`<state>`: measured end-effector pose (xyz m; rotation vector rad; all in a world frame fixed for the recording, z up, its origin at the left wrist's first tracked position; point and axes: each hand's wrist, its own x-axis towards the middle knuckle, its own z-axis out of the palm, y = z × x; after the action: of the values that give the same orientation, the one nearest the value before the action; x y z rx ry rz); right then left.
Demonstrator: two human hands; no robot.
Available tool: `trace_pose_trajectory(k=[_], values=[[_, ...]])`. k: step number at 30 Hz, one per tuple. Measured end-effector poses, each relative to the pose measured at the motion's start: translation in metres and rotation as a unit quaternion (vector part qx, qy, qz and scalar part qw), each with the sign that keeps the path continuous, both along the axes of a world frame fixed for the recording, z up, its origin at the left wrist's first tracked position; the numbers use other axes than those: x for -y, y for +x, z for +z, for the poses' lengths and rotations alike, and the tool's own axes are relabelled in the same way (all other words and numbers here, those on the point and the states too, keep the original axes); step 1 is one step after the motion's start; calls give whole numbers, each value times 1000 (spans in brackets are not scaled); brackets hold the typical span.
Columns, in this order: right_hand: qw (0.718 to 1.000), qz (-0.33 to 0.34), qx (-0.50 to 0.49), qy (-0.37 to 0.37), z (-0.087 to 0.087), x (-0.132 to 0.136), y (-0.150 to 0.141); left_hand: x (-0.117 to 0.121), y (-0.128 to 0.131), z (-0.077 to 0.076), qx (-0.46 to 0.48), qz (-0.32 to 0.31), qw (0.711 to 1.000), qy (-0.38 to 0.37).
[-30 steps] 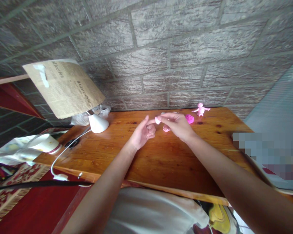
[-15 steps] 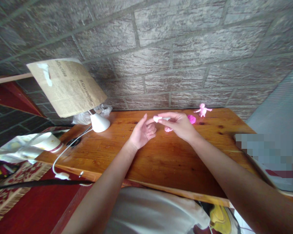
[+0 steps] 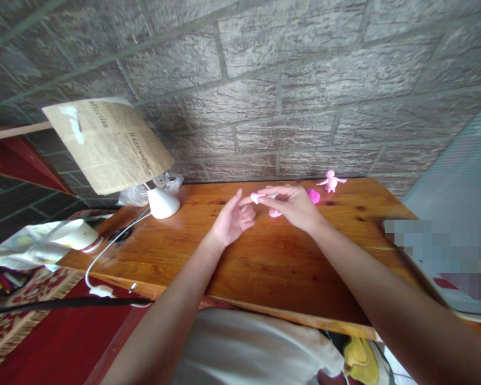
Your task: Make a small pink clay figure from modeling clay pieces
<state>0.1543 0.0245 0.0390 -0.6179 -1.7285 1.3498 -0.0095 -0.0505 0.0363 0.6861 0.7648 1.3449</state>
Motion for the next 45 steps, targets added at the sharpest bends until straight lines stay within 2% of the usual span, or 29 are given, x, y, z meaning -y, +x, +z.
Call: trace_pose_trajectory(k=[5,8,13,19,26,33,39,45], values=[[998,-22,-29,-47,-1,0,-1,-2,3,-3,-41,49,998,-2],[999,-20,-31,-34,-5,-1,-4,-3,4,-6,-67,69,995,22],[1000,-4,-20,-12,-7,-2,-5,-3,6,-10,-103,63,990,71],[999,43,-17,-2,-6,-3,-2,-4,5,-8,-95,70,990,83],[999,32,-6,-12,-4,-2,-2,-4,5,-9,-98,65,990,79],[998,50,-9,-28,-3,-3,0,-4,6,-8,-90,68,991,69],[999,18,-11,-39,-8,-4,-4,-4,3,-14,-154,55,982,94],[998,2,-25,-48,-3,-3,-3,-2,4,-8,-85,55,993,66]])
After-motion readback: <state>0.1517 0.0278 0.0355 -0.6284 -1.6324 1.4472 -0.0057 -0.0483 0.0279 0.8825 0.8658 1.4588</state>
